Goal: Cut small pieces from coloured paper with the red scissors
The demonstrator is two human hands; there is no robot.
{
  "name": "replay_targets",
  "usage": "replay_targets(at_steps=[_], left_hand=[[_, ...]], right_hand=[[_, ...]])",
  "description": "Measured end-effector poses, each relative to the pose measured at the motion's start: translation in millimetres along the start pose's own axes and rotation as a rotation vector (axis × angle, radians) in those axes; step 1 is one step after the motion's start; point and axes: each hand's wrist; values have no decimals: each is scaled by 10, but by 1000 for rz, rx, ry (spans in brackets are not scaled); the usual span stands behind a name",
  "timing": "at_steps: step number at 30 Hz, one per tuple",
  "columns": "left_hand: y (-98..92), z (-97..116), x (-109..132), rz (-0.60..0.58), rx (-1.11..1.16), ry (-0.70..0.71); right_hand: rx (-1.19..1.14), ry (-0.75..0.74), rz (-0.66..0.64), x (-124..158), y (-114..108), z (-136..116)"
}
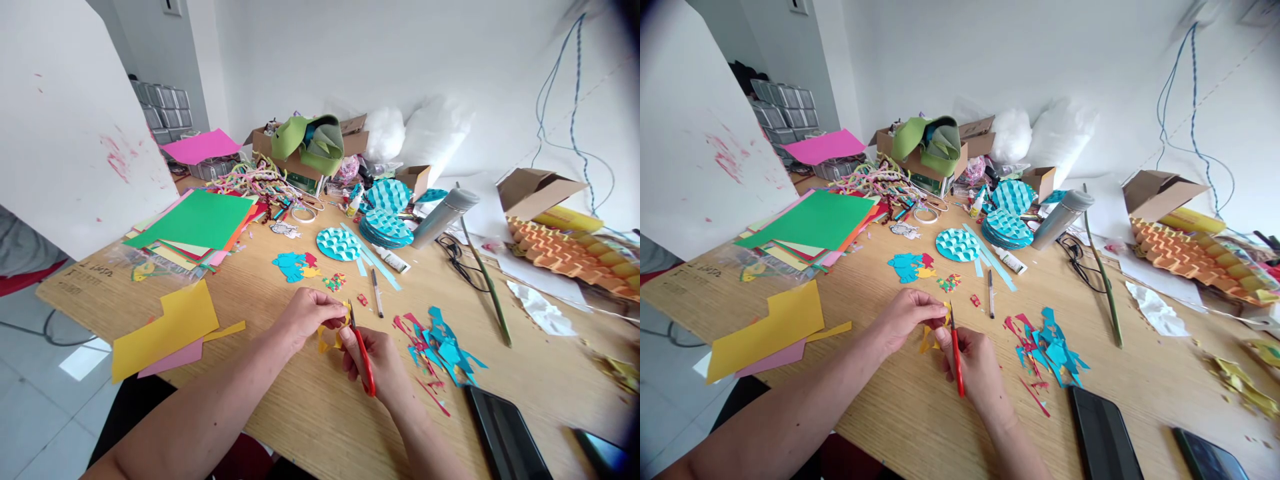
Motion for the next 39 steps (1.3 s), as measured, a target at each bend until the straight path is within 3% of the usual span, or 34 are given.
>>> replay_targets(at_steps=[39], left_hand=[[5, 7, 0, 8, -29, 10]], right_hand=[[-64, 61, -30, 8, 4, -11]])
Point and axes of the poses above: each hand's wrist, its own x-axis away from the middle knuckle, its own y-axis out of the palm, z = x × y
